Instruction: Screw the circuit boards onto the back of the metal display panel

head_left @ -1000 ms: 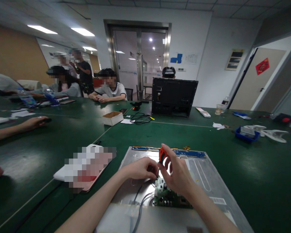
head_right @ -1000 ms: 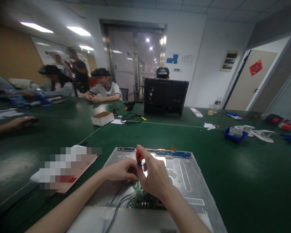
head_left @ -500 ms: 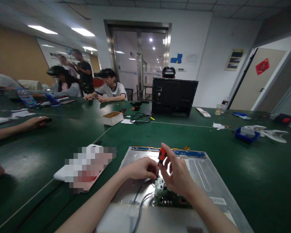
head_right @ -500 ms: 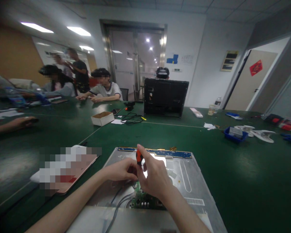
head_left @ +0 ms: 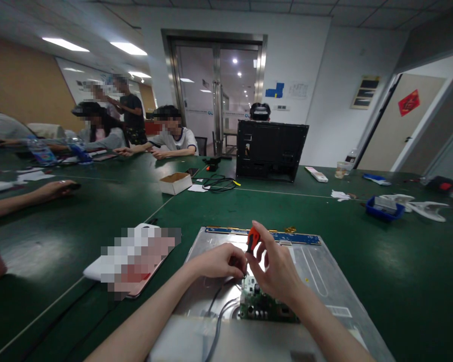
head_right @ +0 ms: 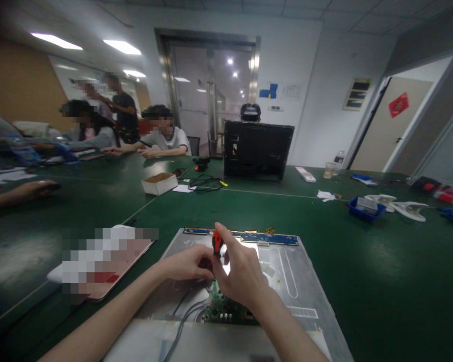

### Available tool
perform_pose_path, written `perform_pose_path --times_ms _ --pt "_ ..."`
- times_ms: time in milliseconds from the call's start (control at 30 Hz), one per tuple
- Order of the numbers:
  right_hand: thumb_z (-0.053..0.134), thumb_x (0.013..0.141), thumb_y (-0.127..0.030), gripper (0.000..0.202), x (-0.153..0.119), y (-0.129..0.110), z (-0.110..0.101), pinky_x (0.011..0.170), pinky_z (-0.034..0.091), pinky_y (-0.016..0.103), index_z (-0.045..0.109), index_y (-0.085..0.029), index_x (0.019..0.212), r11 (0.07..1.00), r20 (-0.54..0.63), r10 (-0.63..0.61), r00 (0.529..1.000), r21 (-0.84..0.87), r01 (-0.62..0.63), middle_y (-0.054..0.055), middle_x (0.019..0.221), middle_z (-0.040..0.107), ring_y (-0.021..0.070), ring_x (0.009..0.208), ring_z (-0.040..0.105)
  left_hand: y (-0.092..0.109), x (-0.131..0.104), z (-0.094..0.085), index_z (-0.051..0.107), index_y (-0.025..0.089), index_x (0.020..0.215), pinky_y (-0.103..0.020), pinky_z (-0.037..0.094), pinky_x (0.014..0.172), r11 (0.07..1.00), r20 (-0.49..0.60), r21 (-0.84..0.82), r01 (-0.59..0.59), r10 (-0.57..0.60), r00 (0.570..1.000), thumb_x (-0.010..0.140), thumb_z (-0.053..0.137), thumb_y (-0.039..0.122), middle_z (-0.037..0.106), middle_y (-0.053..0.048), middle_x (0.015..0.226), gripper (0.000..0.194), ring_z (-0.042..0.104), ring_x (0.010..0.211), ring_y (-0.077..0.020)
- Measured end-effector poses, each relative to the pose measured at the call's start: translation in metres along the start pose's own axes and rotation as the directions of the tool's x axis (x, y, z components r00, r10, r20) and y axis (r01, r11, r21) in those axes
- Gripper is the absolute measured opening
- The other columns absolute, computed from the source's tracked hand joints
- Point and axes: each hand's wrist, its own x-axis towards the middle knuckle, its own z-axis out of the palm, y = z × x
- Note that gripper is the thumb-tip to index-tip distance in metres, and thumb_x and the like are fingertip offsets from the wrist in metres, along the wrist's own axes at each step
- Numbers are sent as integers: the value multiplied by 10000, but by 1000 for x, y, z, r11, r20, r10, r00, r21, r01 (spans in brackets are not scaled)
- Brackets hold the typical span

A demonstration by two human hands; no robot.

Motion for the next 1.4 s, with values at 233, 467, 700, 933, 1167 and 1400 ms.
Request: perform_pose_path --times_ms 233,467,700,933,1167,1400 --pt "498 943 -194 591 -1 1 2 454 387 231 311 -220 1503 1000 0 13 1000 -17 -13 -13 713 643 125 472 540 -2 1 1 699 153 752 -232 386 595 1000 -5 -7 -8 8 1000 695 695 155 582 29 642 57 513 600 -125" --pt "521 960 -237 550 -1 3 3 459 402 233 342 -241 1480 1000 -15 -16 1000 -5 16 4 803 668 117 493 538 -3 2 -1 689 159 755 -224 401 599 1000 1 19 -17 17 1000 697 687 142 601 30 662 60 544 630 -133" --pt "471 930 -165 643 -2 0 1 471 427 245 281 -226 1541 1000 28 17 999 12 -17 4 770 672 128 503 554 -5 0 1 723 162 797 -224 407 616 999 -23 35 -23 24 999 706 693 147 640 16 706 96 545 655 -139" --pt "504 940 -190 570 0 0 1 468 430 234 341 -222 1485 1000 -13 -5 1000 -17 5 -27 727 631 111 462 509 -2 1 0 682 157 741 -230 398 611 1000 -11 29 3 -2 1000 698 698 171 607 23 673 48 536 640 -139" --pt "520 936 -207 577 0 1 1 459 431 231 339 -232 1483 1000 -13 5 1000 -16 -6 -28 728 630 112 456 507 1 0 0 666 160 719 -231 405 608 1000 -3 -19 4 -4 1000 687 698 147 589 32 645 47 523 622 -133" --pt "471 916 -154 643 -1 -1 0 437 400 232 283 -207 1529 1000 16 24 1000 -4 -24 -7 735 648 111 444 496 -1 -1 1 702 166 769 -233 422 643 1000 -19 7 -15 15 1000 707 702 122 620 29 679 76 546 658 -142"
